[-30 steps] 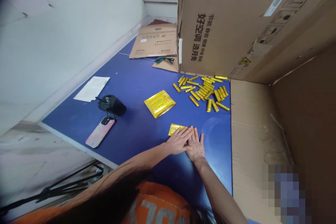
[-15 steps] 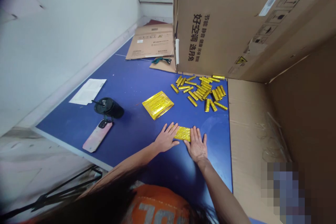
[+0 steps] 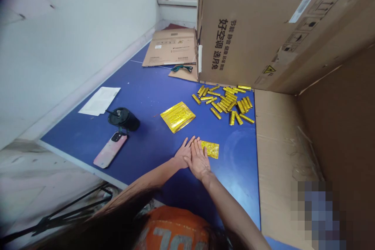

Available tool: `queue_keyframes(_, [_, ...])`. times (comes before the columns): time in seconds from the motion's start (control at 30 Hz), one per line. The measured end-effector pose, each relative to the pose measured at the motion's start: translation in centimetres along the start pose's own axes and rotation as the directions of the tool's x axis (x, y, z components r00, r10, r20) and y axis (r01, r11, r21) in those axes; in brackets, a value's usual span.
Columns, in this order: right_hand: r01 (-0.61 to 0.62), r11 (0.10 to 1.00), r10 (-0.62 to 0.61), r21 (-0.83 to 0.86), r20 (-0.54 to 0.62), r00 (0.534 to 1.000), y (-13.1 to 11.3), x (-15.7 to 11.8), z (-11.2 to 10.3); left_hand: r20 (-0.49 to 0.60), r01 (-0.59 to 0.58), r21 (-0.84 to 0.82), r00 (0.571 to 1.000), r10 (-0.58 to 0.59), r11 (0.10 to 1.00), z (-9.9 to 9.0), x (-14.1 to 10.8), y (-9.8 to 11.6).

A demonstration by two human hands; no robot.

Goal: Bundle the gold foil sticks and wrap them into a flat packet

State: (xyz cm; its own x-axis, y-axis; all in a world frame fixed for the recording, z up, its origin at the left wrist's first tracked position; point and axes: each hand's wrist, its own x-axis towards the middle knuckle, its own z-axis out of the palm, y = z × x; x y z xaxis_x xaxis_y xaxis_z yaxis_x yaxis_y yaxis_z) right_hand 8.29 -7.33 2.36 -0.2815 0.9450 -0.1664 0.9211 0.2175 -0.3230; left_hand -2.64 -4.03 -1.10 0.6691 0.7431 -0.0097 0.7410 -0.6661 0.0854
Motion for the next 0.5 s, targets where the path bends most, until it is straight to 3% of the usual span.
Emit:
queue_keyframes(0.1, [0.033, 0.998, -0.032, -0.051, 0.018, 0.999, 2.2, -0.7, 0.3, 0.001, -0.007, -0.023, 1.0, 0.007, 1.0, -0.5, -0.1, 0.1])
queue_keyframes(0.27, [-0.029, 0.983, 0.022, -0.183, -0.04, 0.999, 7.2, -2.8, 0.5, -0.01, 0.034, -0.054, 0.999, -0.035, 0.998, -1.1, -0.2, 0.1])
queue_keyframes(0.4, [-0.058, 0.973, 0.045, -0.224, -0.064, 0.997, 8.2, -3.5, 0.7, 0.001, 0.047, -0.092, 0.999, -0.047, 0.995, -1.5, -0.1, 0.3])
queue_keyframes(0.5, [-0.054, 0.971, 0.039, -0.232, -0.067, 0.997, 8.1, -3.4, 0.9, 0.0, 0.152, -0.144, 0.988, -0.154, 0.978, -2.2, 0.4, 2.1])
